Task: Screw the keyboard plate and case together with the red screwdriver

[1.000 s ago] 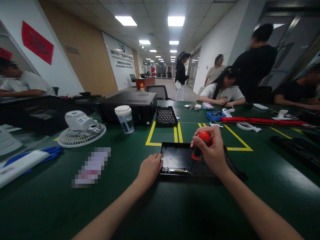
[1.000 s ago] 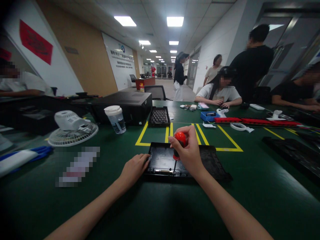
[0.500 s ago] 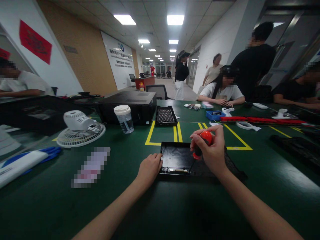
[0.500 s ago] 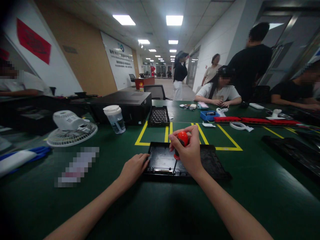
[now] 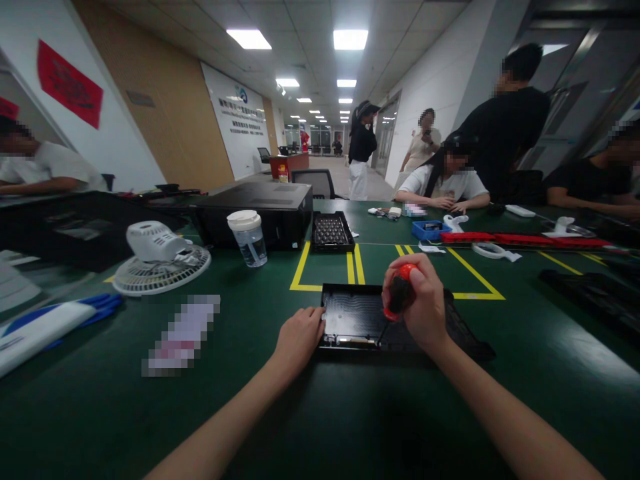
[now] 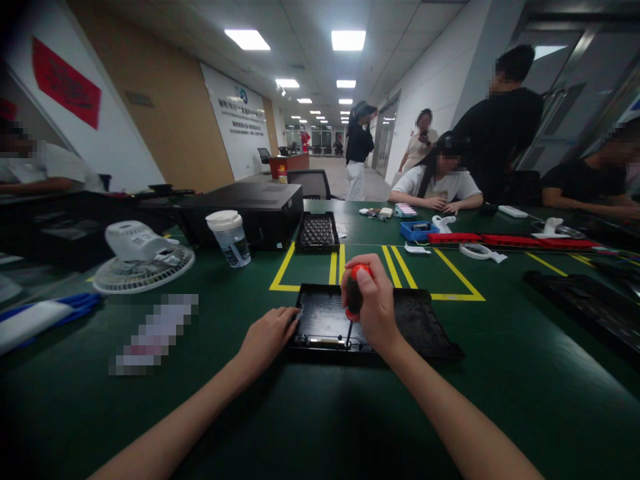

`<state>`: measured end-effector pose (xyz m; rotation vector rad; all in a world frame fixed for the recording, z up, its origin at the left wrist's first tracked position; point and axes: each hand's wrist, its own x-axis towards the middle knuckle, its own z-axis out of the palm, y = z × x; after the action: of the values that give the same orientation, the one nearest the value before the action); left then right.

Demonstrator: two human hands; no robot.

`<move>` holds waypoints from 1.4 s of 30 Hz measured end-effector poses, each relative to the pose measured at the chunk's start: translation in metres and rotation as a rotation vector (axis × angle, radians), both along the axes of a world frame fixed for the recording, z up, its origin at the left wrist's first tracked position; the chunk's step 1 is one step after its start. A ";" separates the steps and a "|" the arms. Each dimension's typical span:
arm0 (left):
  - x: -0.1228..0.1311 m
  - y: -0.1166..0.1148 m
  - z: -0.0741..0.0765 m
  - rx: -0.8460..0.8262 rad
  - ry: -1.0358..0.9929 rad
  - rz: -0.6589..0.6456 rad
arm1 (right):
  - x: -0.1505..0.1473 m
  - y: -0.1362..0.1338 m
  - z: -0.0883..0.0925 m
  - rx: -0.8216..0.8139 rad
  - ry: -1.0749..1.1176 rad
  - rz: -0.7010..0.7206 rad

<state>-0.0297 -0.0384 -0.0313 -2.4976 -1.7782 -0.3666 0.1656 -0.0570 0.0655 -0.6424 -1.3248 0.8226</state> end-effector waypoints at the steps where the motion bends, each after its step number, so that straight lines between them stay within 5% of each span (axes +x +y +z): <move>1: 0.000 0.000 0.000 -0.006 -0.001 0.001 | 0.001 0.000 0.000 -0.005 0.016 0.033; 42: 0.003 0.001 -0.002 -0.006 -0.003 -0.001 | 0.032 0.002 0.013 -0.009 -0.257 0.248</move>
<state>-0.0266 -0.0371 -0.0333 -2.5035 -1.7824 -0.3655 0.1975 -0.0552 0.0789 -0.6125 -1.6591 0.9697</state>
